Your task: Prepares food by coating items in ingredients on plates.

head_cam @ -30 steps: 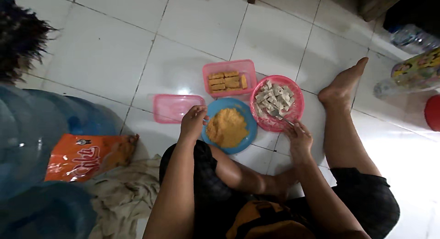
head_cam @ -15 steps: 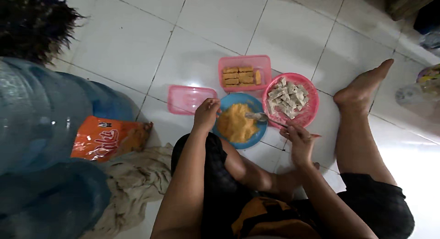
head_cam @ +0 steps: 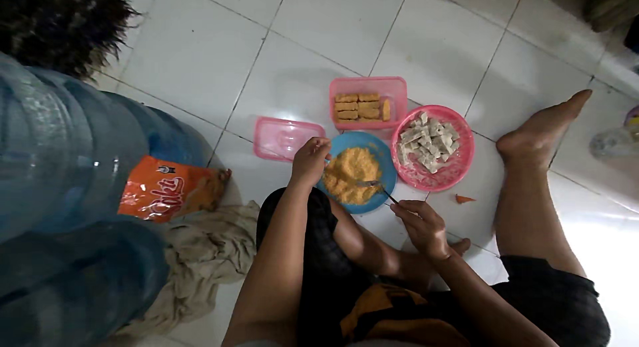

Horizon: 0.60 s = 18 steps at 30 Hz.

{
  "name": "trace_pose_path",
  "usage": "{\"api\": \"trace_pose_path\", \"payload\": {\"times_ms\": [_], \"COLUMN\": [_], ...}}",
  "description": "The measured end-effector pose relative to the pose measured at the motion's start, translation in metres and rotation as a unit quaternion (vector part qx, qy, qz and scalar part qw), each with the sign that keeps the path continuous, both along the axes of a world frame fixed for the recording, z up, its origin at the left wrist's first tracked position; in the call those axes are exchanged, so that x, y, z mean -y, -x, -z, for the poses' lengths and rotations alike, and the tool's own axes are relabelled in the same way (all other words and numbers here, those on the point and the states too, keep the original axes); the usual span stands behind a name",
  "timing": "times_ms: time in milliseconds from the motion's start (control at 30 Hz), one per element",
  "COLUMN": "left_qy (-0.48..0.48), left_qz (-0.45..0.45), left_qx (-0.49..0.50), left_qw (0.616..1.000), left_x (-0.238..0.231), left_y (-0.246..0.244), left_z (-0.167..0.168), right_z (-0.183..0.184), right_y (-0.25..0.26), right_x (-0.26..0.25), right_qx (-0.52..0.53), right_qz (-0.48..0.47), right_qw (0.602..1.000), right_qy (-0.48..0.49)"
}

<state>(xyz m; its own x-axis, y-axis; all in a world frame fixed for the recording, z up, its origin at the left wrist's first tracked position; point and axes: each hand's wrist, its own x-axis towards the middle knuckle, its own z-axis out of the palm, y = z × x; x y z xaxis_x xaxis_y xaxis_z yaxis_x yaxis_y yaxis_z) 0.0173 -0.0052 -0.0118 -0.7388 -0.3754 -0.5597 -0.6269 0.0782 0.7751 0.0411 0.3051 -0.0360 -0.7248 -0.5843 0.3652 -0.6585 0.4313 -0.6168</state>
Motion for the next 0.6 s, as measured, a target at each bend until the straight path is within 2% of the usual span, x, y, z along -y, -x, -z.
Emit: {"api": "trace_pose_path", "payload": {"times_ms": [100, 200, 600], "left_qy": [0.006, 0.005, 0.003], "left_qz": [0.009, 0.010, 0.007], "left_qx": [0.002, 0.001, -0.007], "left_qw": [1.000, 1.000, 1.000], "left_x": [0.000, 0.001, 0.001], "left_y": [0.000, 0.000, -0.001], "left_z": [0.000, -0.001, 0.001], "right_z": [-0.002, -0.001, 0.002], "right_y": [-0.002, 0.002, 0.026], "right_x": [-0.008, -0.008, 0.034], "right_qx": [-0.025, -0.020, -0.030], "right_qz": [-0.032, -0.014, 0.011], "right_qw": [0.999, 1.000, 0.999], "right_qy": [-0.028, -0.012, 0.023]}}
